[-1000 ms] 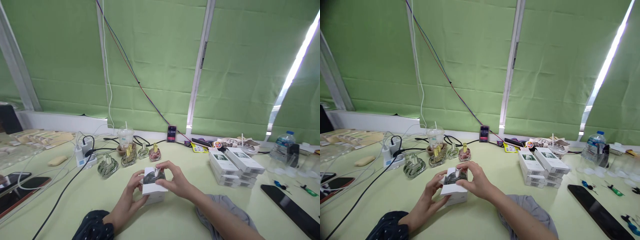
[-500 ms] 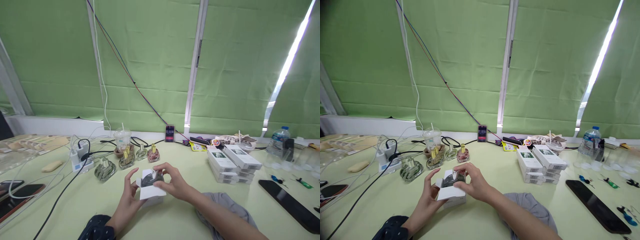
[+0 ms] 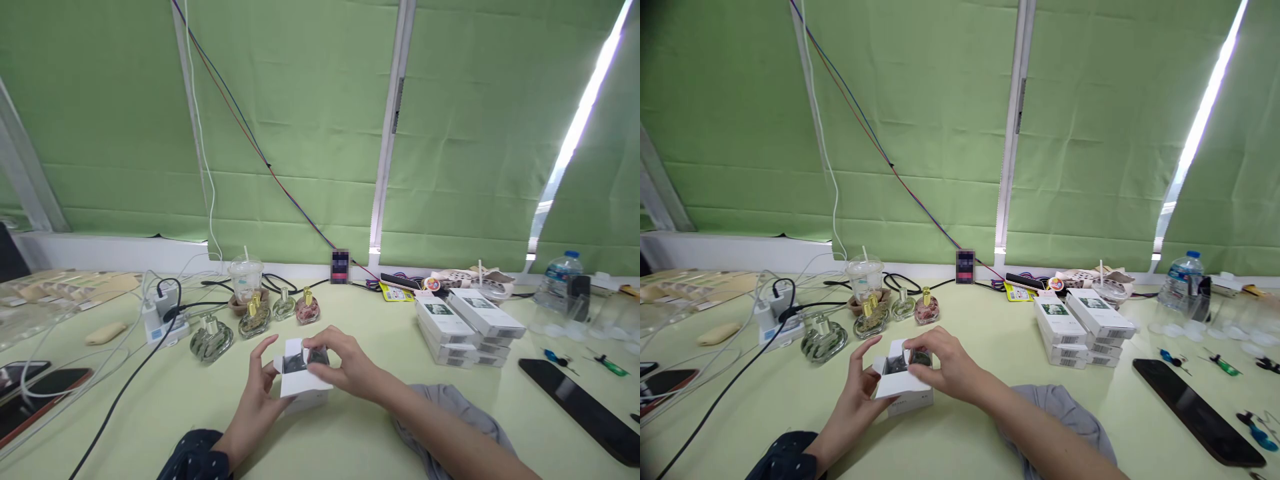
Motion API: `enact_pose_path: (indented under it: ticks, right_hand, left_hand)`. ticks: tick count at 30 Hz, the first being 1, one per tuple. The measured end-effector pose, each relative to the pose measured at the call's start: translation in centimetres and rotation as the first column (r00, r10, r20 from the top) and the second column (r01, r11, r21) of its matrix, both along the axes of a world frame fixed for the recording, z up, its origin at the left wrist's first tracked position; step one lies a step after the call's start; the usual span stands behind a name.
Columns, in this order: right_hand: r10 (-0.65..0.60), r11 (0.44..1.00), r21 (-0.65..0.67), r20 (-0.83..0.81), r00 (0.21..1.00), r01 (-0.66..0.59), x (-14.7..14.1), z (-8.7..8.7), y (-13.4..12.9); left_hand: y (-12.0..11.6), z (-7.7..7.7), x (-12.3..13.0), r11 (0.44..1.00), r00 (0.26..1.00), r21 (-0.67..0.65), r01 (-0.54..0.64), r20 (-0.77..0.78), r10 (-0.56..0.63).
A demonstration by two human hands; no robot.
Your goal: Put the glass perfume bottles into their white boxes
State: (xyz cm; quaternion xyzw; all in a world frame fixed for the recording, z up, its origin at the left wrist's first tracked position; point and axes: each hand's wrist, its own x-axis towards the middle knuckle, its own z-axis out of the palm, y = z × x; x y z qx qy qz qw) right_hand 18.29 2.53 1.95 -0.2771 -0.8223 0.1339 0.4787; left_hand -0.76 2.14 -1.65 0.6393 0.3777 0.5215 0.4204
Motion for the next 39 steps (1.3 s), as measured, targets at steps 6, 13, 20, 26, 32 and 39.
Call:
enact_pose_path:
  ticks: [6, 13, 20, 26, 32, 39]
  right_hand:
    - [0.007, 1.000, 0.028, 0.026, 1.000, -0.008, 0.0, -0.4, -0.1]
    - [-0.020, 0.995, 0.095, 0.045, 0.999, 0.016, -0.2, -1.0, -0.5]
    - [-0.177, 0.984, -0.002, -0.039, 0.983, 0.177, -0.1, -1.6, -1.0]
    - [-0.202, 0.952, -0.280, -0.278, 0.939, 0.122, 0.0, -1.6, -1.1]
    - [-0.083, 0.981, -0.189, -0.209, 0.974, 0.043, 0.3, -1.2, -1.3]
    - [-0.050, 0.997, 0.050, -0.041, 0.998, 0.052, 0.5, -1.0, -1.3]
  left_hand:
    - [-0.1, 0.1, 0.0, 0.999, 0.998, 0.037, -0.035, -0.041, 0.037]
    - [0.1, 0.1, -0.2, 0.998, 0.995, 0.026, -0.057, -0.075, 0.059]
    - [0.4, 0.1, -0.6, 1.000, 0.996, 0.004, 0.000, -0.089, 0.000]
    - [0.7, -0.2, -0.9, 0.999, 0.988, 0.033, -0.007, -0.154, 0.012]
    - [0.6, -0.8, -1.1, 0.998, 0.987, 0.069, 0.016, -0.159, -0.005]
    - [1.1, -1.9, -1.5, 0.975, 0.991, 0.223, 0.005, -0.134, 0.026]
